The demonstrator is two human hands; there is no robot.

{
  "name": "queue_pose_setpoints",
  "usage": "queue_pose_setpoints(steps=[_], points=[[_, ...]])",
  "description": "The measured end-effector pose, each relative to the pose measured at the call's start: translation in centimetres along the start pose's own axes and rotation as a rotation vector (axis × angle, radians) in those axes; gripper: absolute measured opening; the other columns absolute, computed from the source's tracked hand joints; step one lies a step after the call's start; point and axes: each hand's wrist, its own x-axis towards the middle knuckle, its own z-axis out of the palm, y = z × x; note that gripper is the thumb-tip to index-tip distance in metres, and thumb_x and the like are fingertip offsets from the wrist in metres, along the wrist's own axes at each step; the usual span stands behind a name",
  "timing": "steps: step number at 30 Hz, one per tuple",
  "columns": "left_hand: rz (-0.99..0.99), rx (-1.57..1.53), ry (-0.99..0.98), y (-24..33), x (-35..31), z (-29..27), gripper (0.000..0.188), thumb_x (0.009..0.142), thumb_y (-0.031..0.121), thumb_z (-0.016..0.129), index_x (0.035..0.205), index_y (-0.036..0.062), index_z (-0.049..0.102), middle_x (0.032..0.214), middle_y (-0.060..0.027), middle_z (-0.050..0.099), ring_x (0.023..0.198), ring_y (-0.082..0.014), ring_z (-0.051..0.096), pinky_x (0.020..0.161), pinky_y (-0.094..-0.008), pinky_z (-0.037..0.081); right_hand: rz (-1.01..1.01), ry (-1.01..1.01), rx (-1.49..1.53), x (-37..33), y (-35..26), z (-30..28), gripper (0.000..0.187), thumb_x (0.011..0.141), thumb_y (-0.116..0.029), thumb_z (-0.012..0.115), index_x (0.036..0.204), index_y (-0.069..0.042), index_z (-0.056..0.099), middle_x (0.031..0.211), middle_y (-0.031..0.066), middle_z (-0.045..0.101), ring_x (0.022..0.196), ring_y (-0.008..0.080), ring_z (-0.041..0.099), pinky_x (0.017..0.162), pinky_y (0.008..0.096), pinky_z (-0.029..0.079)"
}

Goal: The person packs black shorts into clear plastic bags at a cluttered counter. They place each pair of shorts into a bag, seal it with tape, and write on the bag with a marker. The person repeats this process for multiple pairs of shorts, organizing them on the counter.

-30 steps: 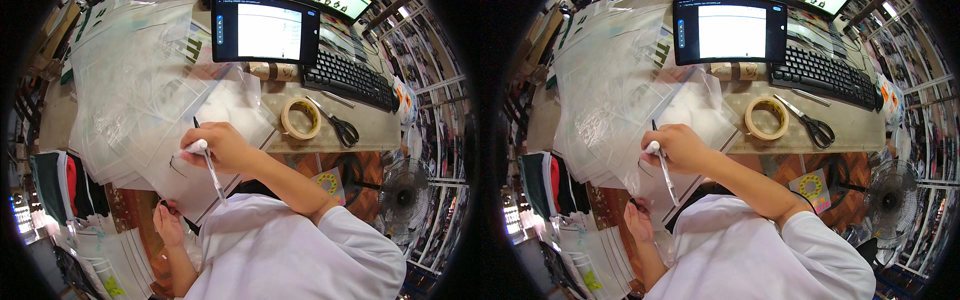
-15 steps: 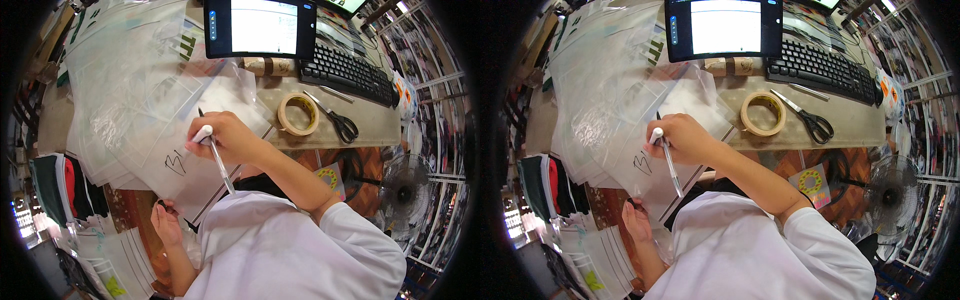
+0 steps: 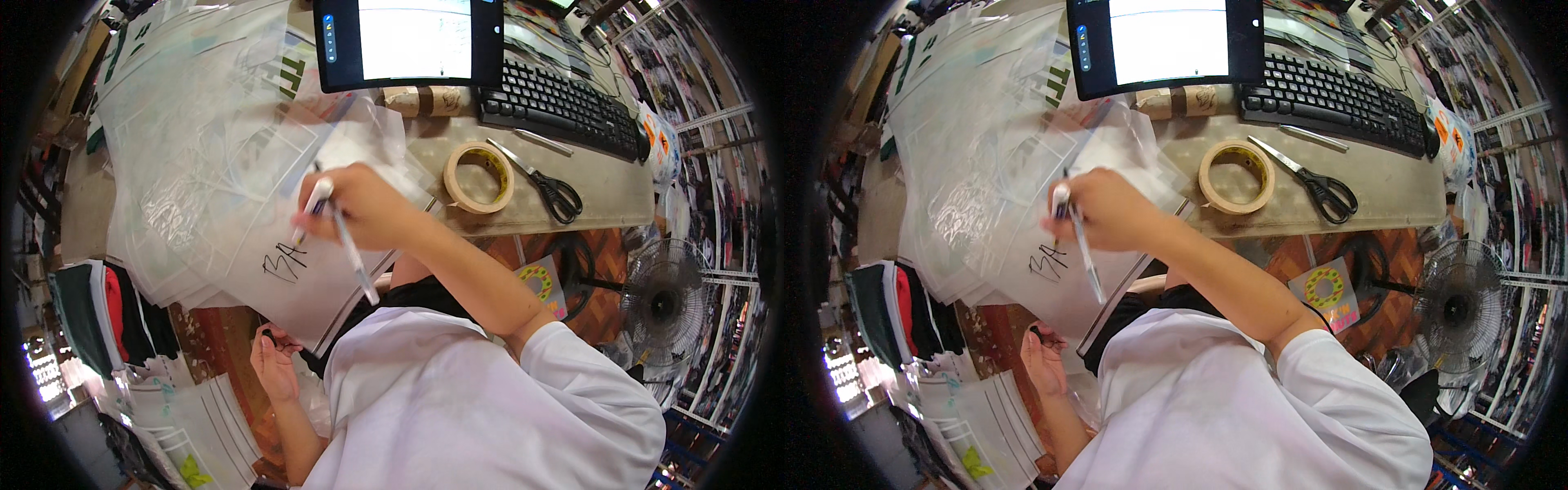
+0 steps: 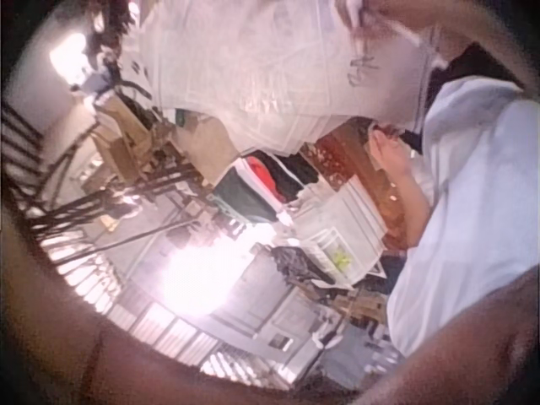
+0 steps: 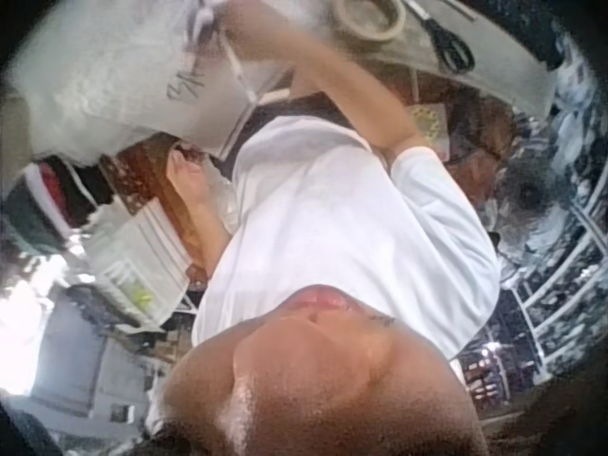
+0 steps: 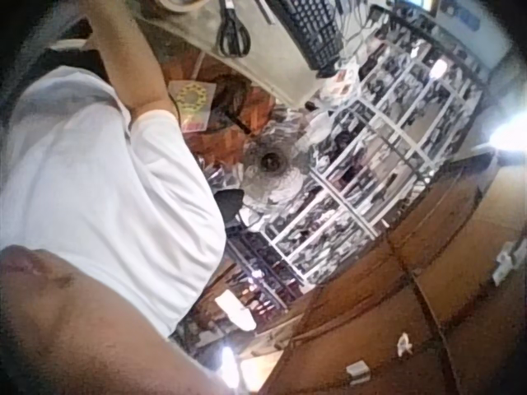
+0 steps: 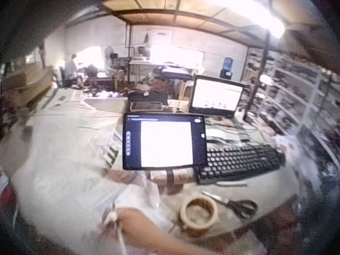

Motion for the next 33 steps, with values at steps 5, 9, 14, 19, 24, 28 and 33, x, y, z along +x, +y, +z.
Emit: queue_pose_setpoints(steps=[5,9,14,19,24,28,33], points=[[-0.026,-0.001,0.01,-0.4,-0.8,0.0,0.03,0.101,0.025,0.046,0.111,-0.0027,0.055,0.097,-0.0082,0.058,0.079,-0.0185,0.062,0.067,-0.03,0.051,0.098,-0.039,-0.056,0.3,-0.2,-1.1,0.02,0.084,-0.022,0.07,0.08,-0.004,0.062,0.067,0.0117,0.063,0.06,0.0231,0.062,0.058,0.0327,0.047],[-0.001,0.058,-0.016,0.3,-0.3,0.6,0.03,0.101,0.025,0.047,0.109,-0.003,0.056,0.097,-0.0079,0.058,0.079,-0.0178,0.063,0.068,-0.0294,0.051,0.145,0.002,-0.139,0.4,-0.5,-2.2,0.022,0.085,-0.023,0.07,0.08,-0.003,0.062,0.064,0.0112,0.062,0.056,0.0204,0.058,0.056,0.0311,0.046],[0.061,0.268,0.006,1.3,-0.4,1.6,0.03,0.099,0.023,0.054,0.11,-0.0042,0.06,0.093,-0.0057,0.058,0.078,-0.0133,0.059,0.069,-0.0255,0.048,0.118,0.027,-0.151,0.4,0.5,-2.9,0.021,0.087,-0.02,0.069,0.08,-0.002,0.062,0.063,0.0059,0.061,0.059,0.0107,0.056,0.057,0.0262,0.045],[0.147,0.282,-0.083,3.1,0.5,4.4,0.026,0.096,0.019,0.059,0.109,-0.0029,0.062,0.082,-0.004,0.062,0.075,-0.0111,0.057,0.067,-0.0238,0.046,0.138,0.142,-0.088,0.3,0.7,-2.4,0.021,0.089,-0.02,0.067,0.078,-0.003,0.062,0.06,0.0026,0.06,0.057,0.0097,0.055,0.055,0.0256,0.043],[0.416,0.639,-0.215,4.6,2.8,7.9,0.019,0.091,0.012,0.064,0.105,-0.0007,0.062,0.079,-0.0064,0.066,0.07,-0.0125,0.059,0.067,-0.0252,0.048,0.157,0.269,-0.116,-0.9,-1.2,-4.4,0.022,0.087,-0.02,0.069,0.077,-0.002,0.061,0.065,0.0043,0.064,0.06,0.0083,0.058,0.052,0.0248,0.045],[0.566,0.618,-0.339,6.0,4.5,11.5,0.017,0.087,0.008,0.067,0.102,0.0019,0.061,0.085,-0.0076,0.071,0.073,-0.0127,0.063,0.068,-0.0246,0.049,-0.028,0.209,0.212,-2.6,-5.2,-4.4,0.021,0.087,-0.019,0.065,0.08,0.0,0.06,0.077,0.0128,0.066,0.066,0.0125,0.061,0.059,0.0246,0.047],[0.556,0.565,-0.365,6.4,4.6,13.0,0.016,0.087,0.007,0.066,0.102,0.0027,0.061,0.087,-0.0068,0.072,0.074,-0.0125,0.064,0.069,-0.0249,0.049,-0.067,0.186,0.217,-3.2,-6.7,-3.9,0.018,0.086,-0.016,0.066,0.079,-0.002,0.059,0.08,0.012,0.066,0.07,0.0121,0.06,0.061,0.023,0.045]])
